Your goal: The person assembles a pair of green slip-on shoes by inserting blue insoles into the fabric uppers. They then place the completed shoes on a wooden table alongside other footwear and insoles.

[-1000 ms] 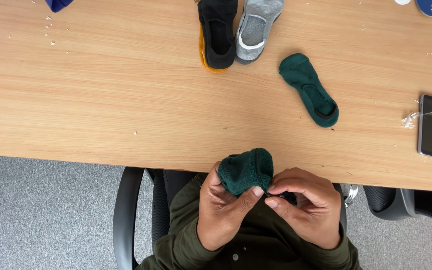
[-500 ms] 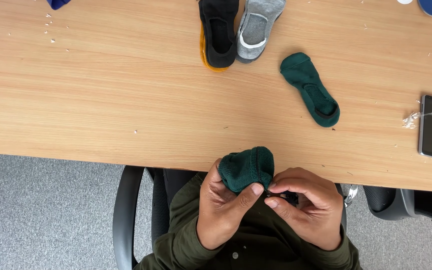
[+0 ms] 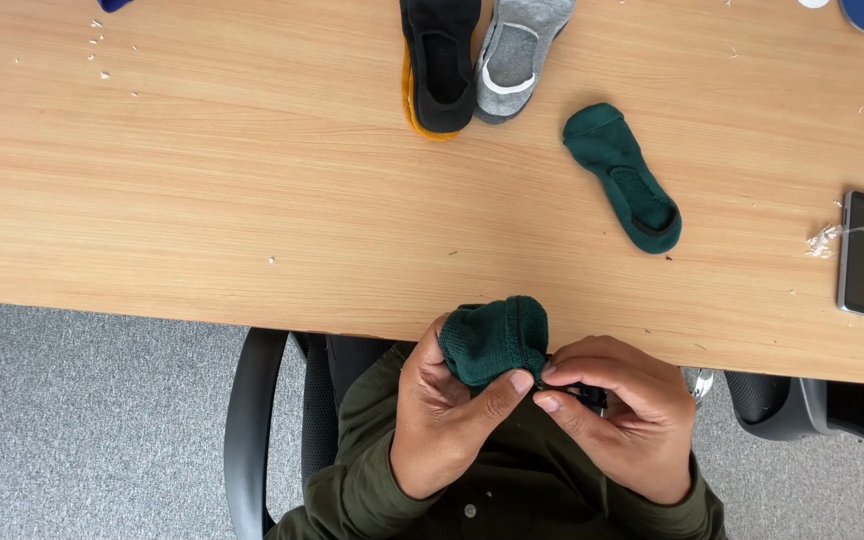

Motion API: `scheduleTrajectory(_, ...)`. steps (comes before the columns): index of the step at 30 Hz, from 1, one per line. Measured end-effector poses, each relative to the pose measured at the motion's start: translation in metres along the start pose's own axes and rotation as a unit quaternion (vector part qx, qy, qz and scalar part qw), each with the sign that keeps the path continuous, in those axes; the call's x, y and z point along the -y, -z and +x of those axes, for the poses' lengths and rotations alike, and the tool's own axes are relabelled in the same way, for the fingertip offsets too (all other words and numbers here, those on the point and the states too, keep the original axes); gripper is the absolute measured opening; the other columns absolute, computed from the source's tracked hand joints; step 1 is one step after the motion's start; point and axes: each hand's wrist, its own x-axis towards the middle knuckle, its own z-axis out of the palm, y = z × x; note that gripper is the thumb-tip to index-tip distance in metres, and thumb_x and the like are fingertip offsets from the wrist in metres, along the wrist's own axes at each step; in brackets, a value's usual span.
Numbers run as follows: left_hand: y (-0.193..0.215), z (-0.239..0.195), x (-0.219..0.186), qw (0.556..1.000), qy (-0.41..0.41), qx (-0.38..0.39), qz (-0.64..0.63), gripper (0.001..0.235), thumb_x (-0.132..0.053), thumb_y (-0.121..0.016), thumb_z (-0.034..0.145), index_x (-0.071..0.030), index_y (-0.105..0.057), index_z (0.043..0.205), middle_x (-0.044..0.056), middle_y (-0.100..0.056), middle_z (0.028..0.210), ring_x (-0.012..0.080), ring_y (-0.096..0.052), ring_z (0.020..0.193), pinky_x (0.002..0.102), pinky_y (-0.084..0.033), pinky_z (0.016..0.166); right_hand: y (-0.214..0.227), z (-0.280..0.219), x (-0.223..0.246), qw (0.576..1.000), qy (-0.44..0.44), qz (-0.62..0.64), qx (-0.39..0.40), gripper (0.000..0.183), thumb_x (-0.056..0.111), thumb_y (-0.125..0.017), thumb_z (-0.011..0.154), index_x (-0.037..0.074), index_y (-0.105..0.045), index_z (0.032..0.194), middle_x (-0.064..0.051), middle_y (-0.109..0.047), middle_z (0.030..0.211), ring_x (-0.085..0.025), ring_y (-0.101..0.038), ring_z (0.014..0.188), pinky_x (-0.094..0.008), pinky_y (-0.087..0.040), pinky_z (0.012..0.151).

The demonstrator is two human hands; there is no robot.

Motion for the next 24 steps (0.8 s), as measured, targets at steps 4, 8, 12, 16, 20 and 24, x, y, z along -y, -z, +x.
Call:
scheduleTrajectory(4, 0.000, 0.000, -0.001, 1.000, 0.007, -0.006, 0.015, 0.028, -0.010, -0.075, 0.097, -0.005, -0.061, 0.120, 0.013, -0.071, 0.121, 0.0302, -0.072, 0.117, 0.040, -0.061, 0.105, 0.001, -0.001, 0.000, 1.000, -0.006, -0.004, 0.005, 0.016, 0.014, -0.080, 0.082, 0.005, -0.073, 0.092, -0.009, -0.075, 0.086, -0.019, -0.075, 0.075, -0.027, -0.060, 0.068)
scheduleTrajectory(8, 0.000, 0.000, -0.002, 1.000, 0.014, -0.014, 0.020, 0.027, -0.012, -0.076, 0.096, -0.006, -0.062, 0.119, 0.008, -0.071, 0.115, 0.0258, -0.072, 0.111, 0.038, -0.061, 0.101, 0.002, -0.001, 0.000, 1.000, -0.012, 0.003, 0.008, 0.015, 0.013, -0.080, 0.082, 0.005, -0.073, 0.092, -0.009, -0.075, 0.086, -0.019, -0.074, 0.075, -0.027, -0.060, 0.067)
scheduleTrajectory(12, 0.000, 0.001, -0.004, 0.999, 0.016, -0.013, 0.035, 0.024, -0.012, -0.076, 0.095, -0.006, -0.063, 0.115, 0.006, -0.070, 0.109, 0.0221, -0.071, 0.104, 0.036, -0.060, 0.096, 0.003, 0.002, 0.003, 0.999, -0.022, 0.009, 0.024, 0.013, 0.013, -0.079, 0.082, 0.005, -0.072, 0.090, -0.008, -0.075, 0.084, -0.018, -0.074, 0.074, -0.026, -0.060, 0.067)
scheduleTrajectory(16, 0.002, 0.002, -0.005, 1.000, 0.013, -0.005, 0.027, 0.026, -0.012, -0.074, 0.097, -0.006, -0.063, 0.120, 0.008, -0.071, 0.116, 0.0256, -0.071, 0.112, 0.038, -0.060, 0.103, 0.004, -0.001, -0.001, 0.999, -0.031, 0.016, 0.030, 0.012, 0.011, -0.079, 0.083, 0.006, -0.072, 0.090, -0.007, -0.075, 0.084, -0.018, -0.074, 0.073, -0.026, -0.060, 0.066)
scheduleTrajectory(20, 0.002, 0.002, -0.007, 0.999, 0.016, -0.009, 0.038, 0.025, -0.012, -0.075, 0.096, -0.005, -0.063, 0.116, 0.008, -0.073, 0.111, 0.0234, -0.072, 0.107, 0.036, -0.059, 0.099, 0.004, -0.005, -0.004, 0.999, -0.034, 0.031, 0.028, 0.012, 0.009, -0.079, 0.083, 0.006, -0.072, 0.091, -0.008, -0.075, 0.085, -0.018, -0.074, 0.073, -0.026, -0.059, 0.066)
scheduleTrajectory(24, 0.004, 0.000, -0.002, 0.999, 0.035, -0.016, 0.019, 0.027, -0.014, -0.077, 0.094, -0.005, -0.062, 0.115, 0.008, -0.073, 0.108, 0.0226, -0.072, 0.103, 0.036, -0.059, 0.097, 0.009, -0.011, -0.011, 0.995, -0.037, 0.097, 0.006, 0.020, 0.015, -0.075, 0.089, 0.003, -0.068, 0.102, -0.009, -0.071, 0.093, -0.018, -0.069, 0.081, -0.026, -0.060, 0.072)
